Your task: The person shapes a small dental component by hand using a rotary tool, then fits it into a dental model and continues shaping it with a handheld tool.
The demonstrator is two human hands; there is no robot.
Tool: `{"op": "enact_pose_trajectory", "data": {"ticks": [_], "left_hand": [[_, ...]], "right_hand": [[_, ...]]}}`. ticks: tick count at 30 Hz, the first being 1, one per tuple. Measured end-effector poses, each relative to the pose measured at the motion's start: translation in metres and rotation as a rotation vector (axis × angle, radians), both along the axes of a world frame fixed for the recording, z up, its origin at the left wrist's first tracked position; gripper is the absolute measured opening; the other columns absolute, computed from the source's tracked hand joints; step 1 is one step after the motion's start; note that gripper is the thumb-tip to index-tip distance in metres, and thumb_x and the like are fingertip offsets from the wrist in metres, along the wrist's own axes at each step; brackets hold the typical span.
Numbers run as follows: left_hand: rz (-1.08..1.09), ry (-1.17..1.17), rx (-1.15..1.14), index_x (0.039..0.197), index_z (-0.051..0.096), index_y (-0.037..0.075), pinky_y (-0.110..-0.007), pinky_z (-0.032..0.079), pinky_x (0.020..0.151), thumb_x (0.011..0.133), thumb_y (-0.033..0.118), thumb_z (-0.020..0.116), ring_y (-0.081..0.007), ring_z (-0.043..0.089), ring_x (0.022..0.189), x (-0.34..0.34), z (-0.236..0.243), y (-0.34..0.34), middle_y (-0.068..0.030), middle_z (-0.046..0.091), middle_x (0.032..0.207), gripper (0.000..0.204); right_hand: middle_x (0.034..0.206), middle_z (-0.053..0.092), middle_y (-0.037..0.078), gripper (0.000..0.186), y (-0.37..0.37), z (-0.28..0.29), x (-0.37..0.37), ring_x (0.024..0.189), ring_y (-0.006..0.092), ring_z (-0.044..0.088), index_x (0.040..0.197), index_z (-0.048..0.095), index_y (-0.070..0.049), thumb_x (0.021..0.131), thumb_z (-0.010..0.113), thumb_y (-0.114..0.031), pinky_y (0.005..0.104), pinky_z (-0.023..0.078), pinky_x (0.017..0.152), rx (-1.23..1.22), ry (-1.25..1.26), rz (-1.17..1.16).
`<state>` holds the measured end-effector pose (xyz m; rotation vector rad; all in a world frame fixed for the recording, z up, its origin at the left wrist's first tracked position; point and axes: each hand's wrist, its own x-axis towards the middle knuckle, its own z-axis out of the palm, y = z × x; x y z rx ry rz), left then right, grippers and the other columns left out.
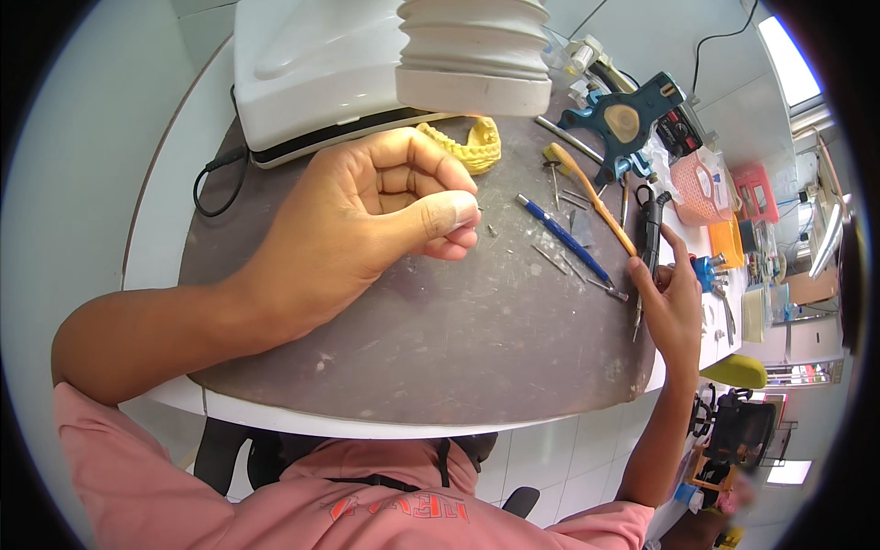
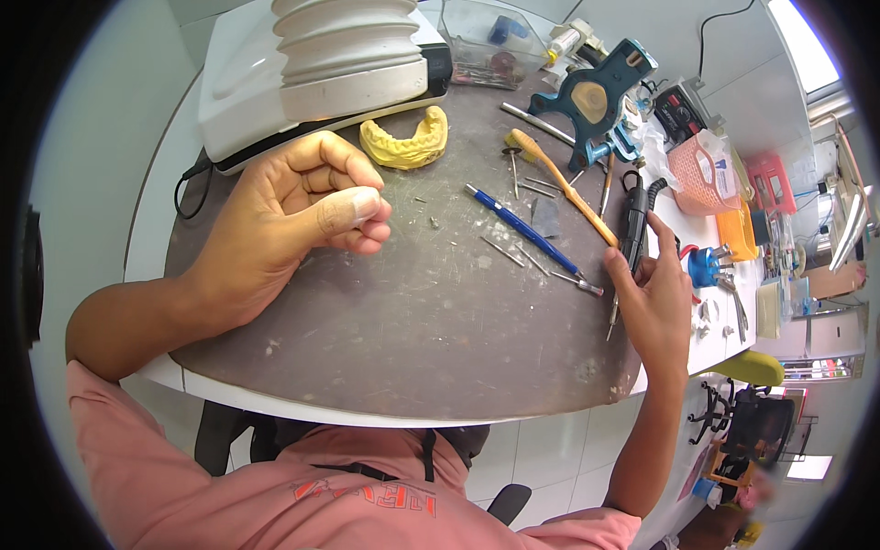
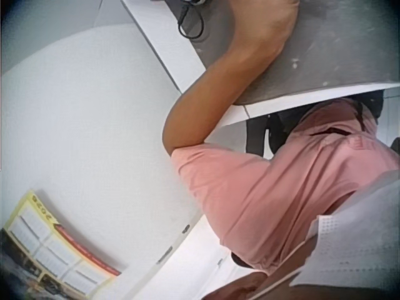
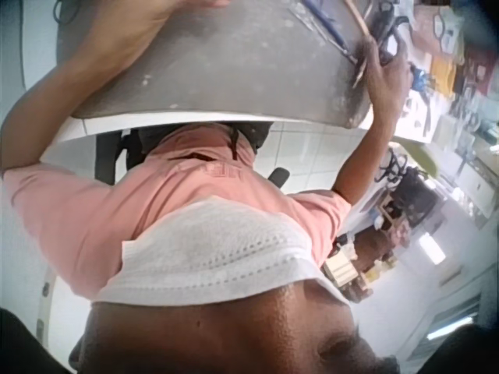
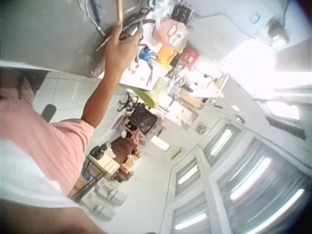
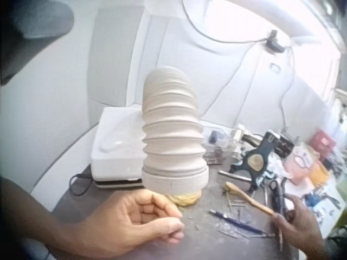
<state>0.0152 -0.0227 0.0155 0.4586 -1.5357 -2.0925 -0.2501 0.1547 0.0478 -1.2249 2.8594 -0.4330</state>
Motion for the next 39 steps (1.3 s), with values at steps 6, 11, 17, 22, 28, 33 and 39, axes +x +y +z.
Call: {"op": "enact_pose_trajectory", "data": {"ticks": [6,11,17,22,28,33,39], "left_hand": [[0.013,0.023,-0.034,0.101,0.058,0.002,-0.024,0.054,0.077,0.091,0.01,0.06,-0.0095,0.06,0.083,-0.001,-0.003,0.002,-0.0041,0.059,0.091,0.012],[0.022,0.002,-0.037,0.102,0.059,0.003,-0.025,0.054,0.077,0.092,0.009,0.058,-0.0087,0.059,0.085,-0.001,-0.006,-0.002,-0.0031,0.057,0.093,0.012],[0.095,0.032,-0.026,0.106,0.058,0.0,-0.026,0.054,0.08,0.093,0.008,0.057,-0.0101,0.059,0.088,-0.001,0.001,0.002,-0.006,0.058,0.101,0.016],[0.043,0.049,0.123,0.108,0.058,-0.002,-0.029,0.054,0.084,0.092,0.005,0.057,-0.0136,0.061,0.091,-0.005,-0.007,-0.001,-0.01,0.059,0.103,0.017],[0.004,0.029,0.291,0.109,0.054,-0.009,-0.031,0.057,0.081,0.091,0.004,0.058,-0.0199,0.065,0.089,-0.005,0.002,-0.001,-0.0169,0.062,0.101,0.023],[-0.004,0.004,0.34,0.117,0.048,-0.007,-0.034,0.06,0.076,0.088,-0.003,0.059,-0.023,0.065,0.088,-0.007,0.005,0.0,-0.0161,0.062,0.102,0.032],[0.012,0.015,0.357,0.113,0.052,-0.005,-0.033,0.06,0.075,0.085,-0.006,0.061,-0.0225,0.065,0.09,-0.008,0.005,0.001,-0.0145,0.061,0.103,0.029]], "right_hand": [[0.066,0.059,0.007,0.027,-0.013,0.003,0.027,0.054,0.0141,0.054,0.104,0.067,-0.004,0.089,0.064,-0.027,0.0274,0.041,0.052,-0.187,0.434,0.106],[0.073,0.062,0.009,0.008,-0.055,-0.002,0.07,0.061,0.0217,0.059,0.09,0.067,-0.003,0.083,0.065,-0.005,0.0312,0.046,0.056,-0.341,0.105,0.673],[0.08,0.062,0.011,0.011,-0.081,0.0,0.076,0.068,0.0298,0.061,0.09,0.067,-0.004,0.079,0.064,-0.004,0.0361,0.047,0.06,-0.14,0.003,0.923],[0.078,0.059,0.009,0.009,-0.087,-0.005,0.071,0.066,0.027,0.06,0.086,0.066,-0.004,0.077,0.066,-0.005,0.0351,0.046,0.059,-0.084,-0.068,0.908],[0.077,0.065,0.008,0.012,-0.08,-0.009,0.074,0.067,0.0161,0.062,0.085,0.065,-0.001,0.074,0.07,0.004,0.0277,0.049,0.06,-0.408,-0.24,0.772],[0.078,0.066,0.012,0.012,-0.085,-0.015,0.08,0.064,0.0207,0.061,0.085,0.065,0.002,0.075,0.073,0.001,0.0266,0.049,0.058,-0.627,-0.271,0.94],[0.077,0.066,0.012,0.014,-0.087,-0.012,0.08,0.064,0.0203,0.061,0.087,0.066,0.002,0.075,0.073,0.001,0.0268,0.048,0.056,-0.609,-0.178,1.006]]}}
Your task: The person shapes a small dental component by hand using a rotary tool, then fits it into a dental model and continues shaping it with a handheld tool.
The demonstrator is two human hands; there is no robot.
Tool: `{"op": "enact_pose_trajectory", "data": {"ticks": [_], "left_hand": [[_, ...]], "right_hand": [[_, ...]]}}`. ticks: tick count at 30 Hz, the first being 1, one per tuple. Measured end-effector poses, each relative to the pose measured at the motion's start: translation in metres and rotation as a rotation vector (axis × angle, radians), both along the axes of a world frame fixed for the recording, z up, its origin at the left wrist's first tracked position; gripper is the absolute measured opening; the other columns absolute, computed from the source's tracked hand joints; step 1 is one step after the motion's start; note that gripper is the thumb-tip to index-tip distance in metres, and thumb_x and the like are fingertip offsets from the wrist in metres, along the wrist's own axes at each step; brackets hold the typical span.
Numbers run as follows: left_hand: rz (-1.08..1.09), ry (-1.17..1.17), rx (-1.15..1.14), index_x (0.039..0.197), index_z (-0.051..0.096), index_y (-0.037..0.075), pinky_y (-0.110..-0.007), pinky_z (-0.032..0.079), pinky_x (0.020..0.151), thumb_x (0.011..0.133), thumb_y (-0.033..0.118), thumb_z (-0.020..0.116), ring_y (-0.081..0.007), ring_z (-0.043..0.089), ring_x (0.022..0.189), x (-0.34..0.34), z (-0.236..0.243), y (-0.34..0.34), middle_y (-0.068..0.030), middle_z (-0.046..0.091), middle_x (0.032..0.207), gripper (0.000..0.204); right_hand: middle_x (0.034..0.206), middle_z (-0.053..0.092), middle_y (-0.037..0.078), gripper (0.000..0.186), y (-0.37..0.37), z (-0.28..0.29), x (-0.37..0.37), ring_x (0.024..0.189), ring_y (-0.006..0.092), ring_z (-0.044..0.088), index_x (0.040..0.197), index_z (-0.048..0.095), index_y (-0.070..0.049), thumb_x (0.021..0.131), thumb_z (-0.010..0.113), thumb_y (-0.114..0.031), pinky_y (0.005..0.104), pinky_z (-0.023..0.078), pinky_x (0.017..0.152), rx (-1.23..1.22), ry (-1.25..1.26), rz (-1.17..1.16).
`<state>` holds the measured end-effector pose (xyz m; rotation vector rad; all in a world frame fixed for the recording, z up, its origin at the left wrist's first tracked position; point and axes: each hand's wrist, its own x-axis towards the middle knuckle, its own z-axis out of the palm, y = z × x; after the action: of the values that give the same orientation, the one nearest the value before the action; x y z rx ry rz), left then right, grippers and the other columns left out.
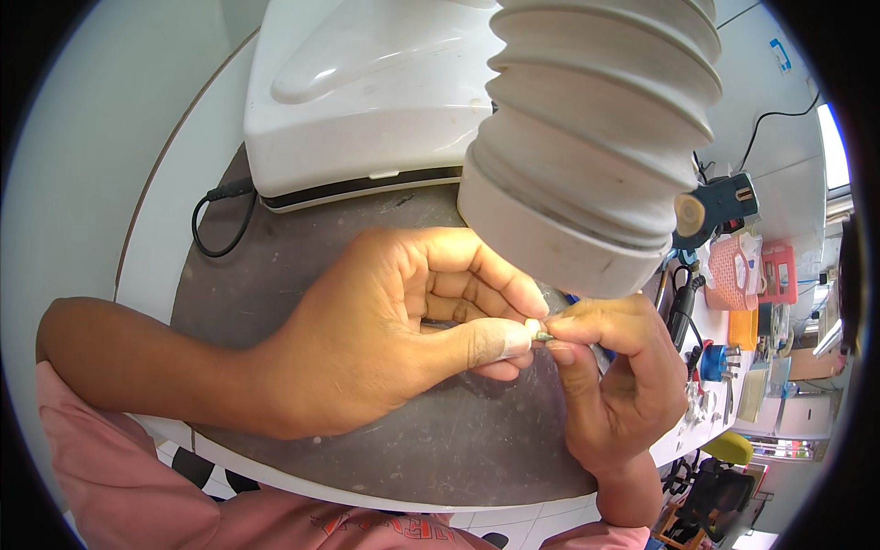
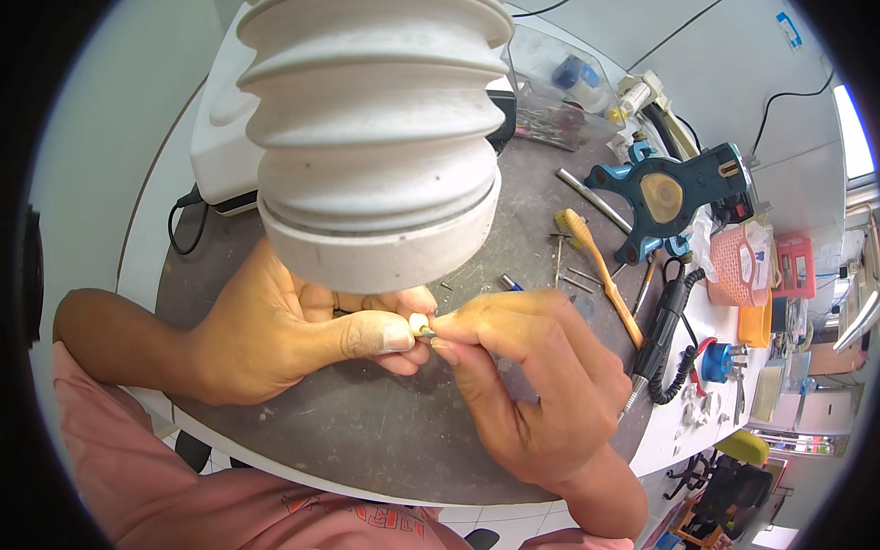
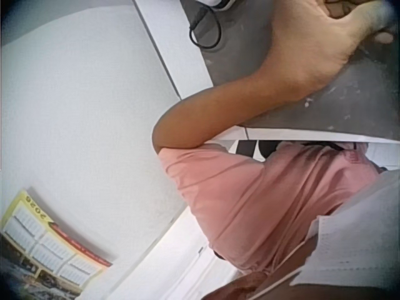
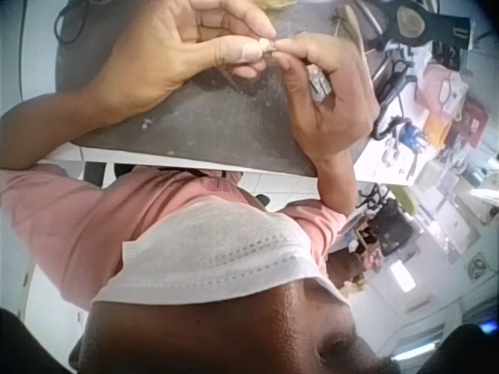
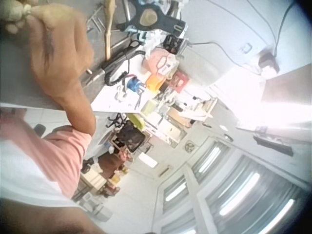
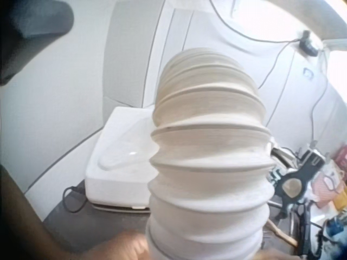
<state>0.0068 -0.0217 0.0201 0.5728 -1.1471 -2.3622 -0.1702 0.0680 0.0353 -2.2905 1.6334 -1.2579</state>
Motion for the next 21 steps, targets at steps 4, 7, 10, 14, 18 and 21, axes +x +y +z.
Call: {"op": "enact_pose_trajectory", "data": {"ticks": [4,7,10,14,18,21], "left_hand": [[-0.021,-0.004,-0.115,0.108,0.056,-0.004,-0.032,0.06,0.076,0.084,-0.006,0.063,-0.0217,0.065,0.09,0.0,-0.006,0.0,-0.0139,0.061,0.103,0.025],[-0.024,0.015,-0.127,0.104,0.058,-0.005,-0.032,0.06,0.075,0.084,-0.006,0.064,-0.0208,0.065,0.09,0.0,-0.008,0.001,-0.0136,0.061,0.102,0.021],[-0.016,0.021,-0.142,0.103,0.058,-0.004,-0.03,0.06,0.075,0.083,-0.005,0.064,-0.0202,0.065,0.091,0.0,-0.01,0.001,-0.0135,0.061,0.101,0.021],[-0.016,0.026,-0.162,0.102,0.058,-0.004,-0.029,0.059,0.075,0.083,-0.005,0.065,-0.0193,0.064,0.091,0.001,-0.01,0.001,-0.0134,0.062,0.1,0.02],[-0.02,0.038,-0.141,0.102,0.057,-0.004,-0.03,0.059,0.076,0.083,-0.005,0.065,-0.0187,0.064,0.091,0.001,-0.009,0.001,-0.0132,0.061,0.1,0.02],[-0.031,0.032,-0.151,0.104,0.056,-0.004,-0.03,0.058,0.076,0.084,-0.005,0.064,-0.0188,0.064,0.091,0.001,-0.009,0.001,-0.0132,0.062,0.099,0.022]], "right_hand": [[0.077,0.066,0.012,0.016,0.001,0.001,0.002,0.063,0.0204,0.062,0.087,0.066,0.001,0.073,0.074,0.001,0.027,0.048,0.055,-0.018,0.066,-0.006],[0.076,0.066,0.012,0.017,0.003,0.001,0.003,0.064,0.0201,0.062,0.087,0.066,0.001,0.072,0.075,0.001,0.0272,0.049,0.056,-0.011,0.065,-0.014],[0.076,0.066,0.012,0.017,0.004,-0.001,0.002,0.064,0.0196,0.062,0.086,0.066,0.001,0.072,0.075,0.001,0.0271,0.049,0.056,0.0,0.014,-0.024],[0.076,0.066,0.013,0.017,0.002,-0.001,0.001,0.064,0.0195,0.063,0.085,0.065,0.001,0.07,0.074,0.002,0.0269,0.049,0.056,0.004,0.032,-0.002],[0.075,0.065,0.013,0.019,0.001,-0.003,0.001,0.063,0.0198,0.062,0.083,0.064,0.001,0.067,0.073,0.004,0.027,0.049,0.055,-0.011,-0.001,0.014],[0.075,0.065,0.013,0.019,0.0,-0.003,0.0,0.062,0.0198,0.062,0.082,0.064,0.001,0.066,0.072,0.005,0.0269,0.049,0.055,-0.015,-0.018,0.022]]}}
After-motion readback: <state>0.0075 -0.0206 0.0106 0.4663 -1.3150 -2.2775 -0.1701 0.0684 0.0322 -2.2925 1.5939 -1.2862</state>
